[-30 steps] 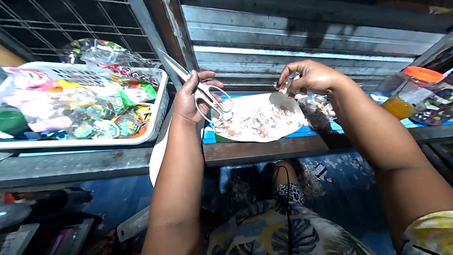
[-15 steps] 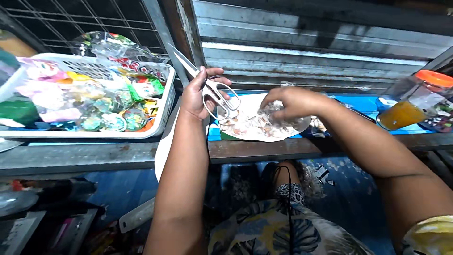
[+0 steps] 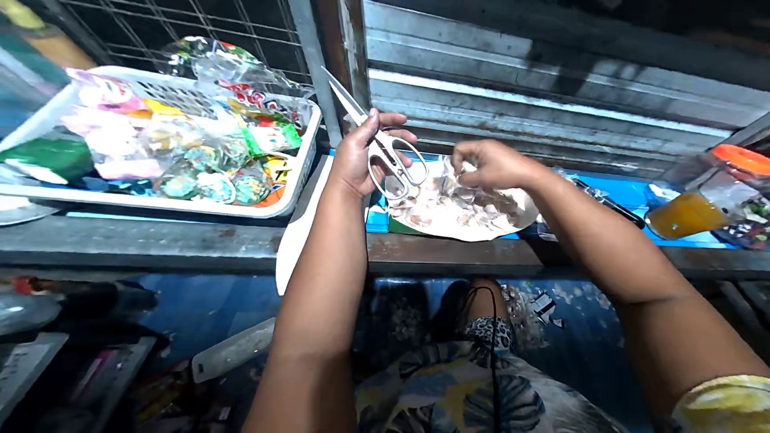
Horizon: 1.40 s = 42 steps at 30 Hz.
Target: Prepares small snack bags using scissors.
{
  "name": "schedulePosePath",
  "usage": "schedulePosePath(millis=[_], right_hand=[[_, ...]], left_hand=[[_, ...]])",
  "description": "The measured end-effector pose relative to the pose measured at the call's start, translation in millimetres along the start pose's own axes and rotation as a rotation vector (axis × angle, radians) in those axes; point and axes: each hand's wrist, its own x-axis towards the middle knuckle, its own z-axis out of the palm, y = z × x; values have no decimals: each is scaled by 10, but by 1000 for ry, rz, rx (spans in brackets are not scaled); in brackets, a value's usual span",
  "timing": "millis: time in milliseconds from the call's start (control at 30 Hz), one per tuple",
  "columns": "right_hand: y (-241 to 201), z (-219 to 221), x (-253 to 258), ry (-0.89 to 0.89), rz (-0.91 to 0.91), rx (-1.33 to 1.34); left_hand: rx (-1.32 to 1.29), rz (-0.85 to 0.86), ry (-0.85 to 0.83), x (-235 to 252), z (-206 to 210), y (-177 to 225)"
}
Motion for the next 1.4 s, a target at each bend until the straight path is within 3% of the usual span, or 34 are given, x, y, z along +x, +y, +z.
schedulePosePath(millis=[233, 367, 567, 700, 867, 1033, 1200, 1300, 1400], right_hand=[[-98, -262, -94, 23, 22, 407], [-67, -248, -93, 23, 28, 448], [-42, -288, -158, 3, 99, 325], [29, -327, -255, -13, 49, 196], [67, -129, -599, 243, -59, 154], [40, 356, -713, 333, -143, -275], [324, 60, -725, 499, 164, -61], [420, -77, -1036, 563, 152, -14], [487, -116, -1367, 450, 97, -108]], left_hand=[[16, -8, 16, 1, 8, 20], [0, -2, 9, 0, -3, 15], [29, -1, 0, 10, -9, 5], [14, -5, 4, 20, -13, -5], [-10, -5, -27, 28, -28, -17], [35, 23, -93, 52, -49, -29], [48, 22, -38, 36, -75, -39], [48, 34, -35, 49, -104, -50], [49, 55, -17, 25, -56, -58]])
